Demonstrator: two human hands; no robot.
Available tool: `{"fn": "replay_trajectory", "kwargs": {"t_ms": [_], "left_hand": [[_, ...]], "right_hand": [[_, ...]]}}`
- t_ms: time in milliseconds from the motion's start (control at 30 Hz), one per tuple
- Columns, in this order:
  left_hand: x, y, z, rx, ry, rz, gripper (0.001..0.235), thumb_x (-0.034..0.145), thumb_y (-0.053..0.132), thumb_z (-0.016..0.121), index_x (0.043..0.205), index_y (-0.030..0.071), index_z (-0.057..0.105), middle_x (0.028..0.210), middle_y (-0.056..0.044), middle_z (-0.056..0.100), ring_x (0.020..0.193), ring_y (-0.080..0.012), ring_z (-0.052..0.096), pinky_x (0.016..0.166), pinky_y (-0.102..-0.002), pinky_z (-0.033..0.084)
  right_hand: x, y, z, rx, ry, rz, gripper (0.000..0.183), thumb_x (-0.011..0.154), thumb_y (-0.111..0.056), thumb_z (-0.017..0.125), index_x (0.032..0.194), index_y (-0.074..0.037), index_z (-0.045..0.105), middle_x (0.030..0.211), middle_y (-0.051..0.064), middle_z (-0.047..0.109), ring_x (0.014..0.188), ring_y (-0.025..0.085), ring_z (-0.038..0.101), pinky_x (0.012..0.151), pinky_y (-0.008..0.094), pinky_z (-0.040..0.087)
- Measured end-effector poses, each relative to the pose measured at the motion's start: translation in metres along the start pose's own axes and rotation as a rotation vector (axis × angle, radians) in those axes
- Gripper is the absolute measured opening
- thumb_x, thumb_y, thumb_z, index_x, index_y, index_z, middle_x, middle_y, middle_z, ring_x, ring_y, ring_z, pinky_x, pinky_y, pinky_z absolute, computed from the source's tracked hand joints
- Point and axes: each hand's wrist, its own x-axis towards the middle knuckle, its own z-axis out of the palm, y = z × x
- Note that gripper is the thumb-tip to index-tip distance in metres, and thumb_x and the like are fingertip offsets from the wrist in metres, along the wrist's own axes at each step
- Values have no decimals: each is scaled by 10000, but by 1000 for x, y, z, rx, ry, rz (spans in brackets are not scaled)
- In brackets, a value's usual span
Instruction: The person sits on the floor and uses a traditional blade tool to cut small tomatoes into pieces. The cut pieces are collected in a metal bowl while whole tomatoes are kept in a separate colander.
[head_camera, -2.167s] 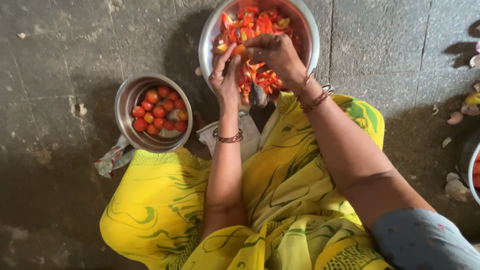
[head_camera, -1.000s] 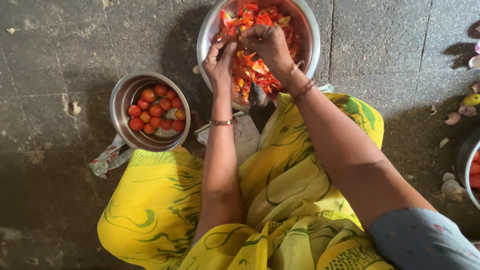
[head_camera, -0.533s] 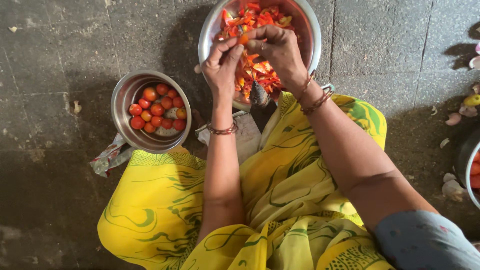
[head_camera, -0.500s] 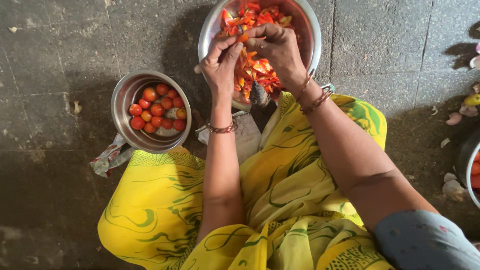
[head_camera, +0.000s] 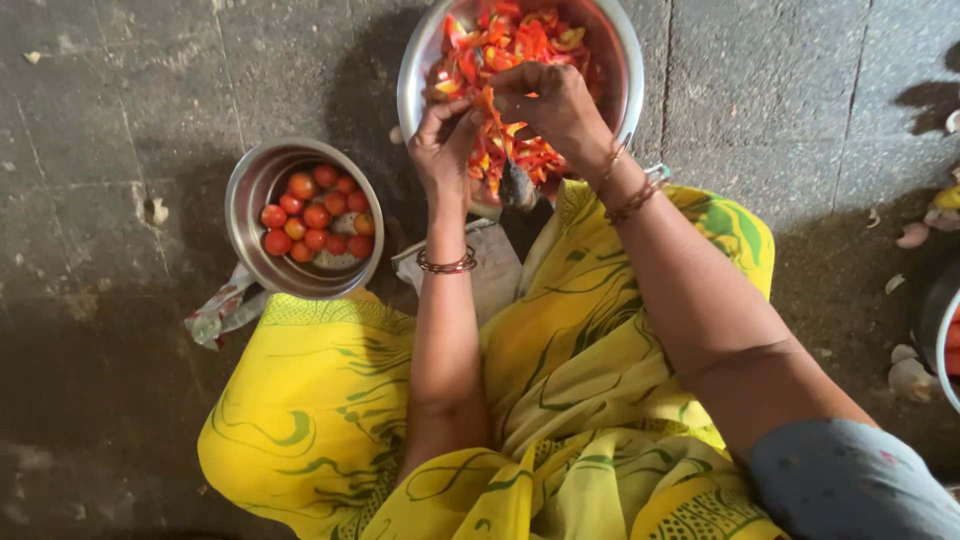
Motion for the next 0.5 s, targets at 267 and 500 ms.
{"fn": "replay_trajectory", "kwargs": {"t_ms": [267,500], "left_hand": [[26,36,19,140,-134,240,155,919,-22,804,1065,16,770,1069,-28,742,987,-109,685,952,-261,575],[58,1,-2,-38,-214,169,147,918,-9,809,1059,22,780,1088,-59,752,1003,-126,687,963,-265,577]], "right_hand": [[8,-13,7,340,22,-139,138,981,-56,759,1112,-14,752,999,5,764,878,62,707,765,223,615],[41,19,15,223,54,-229,55,989,-19,766,1038,6,766,944,39,773,814,90,707,717,239,610]]}}
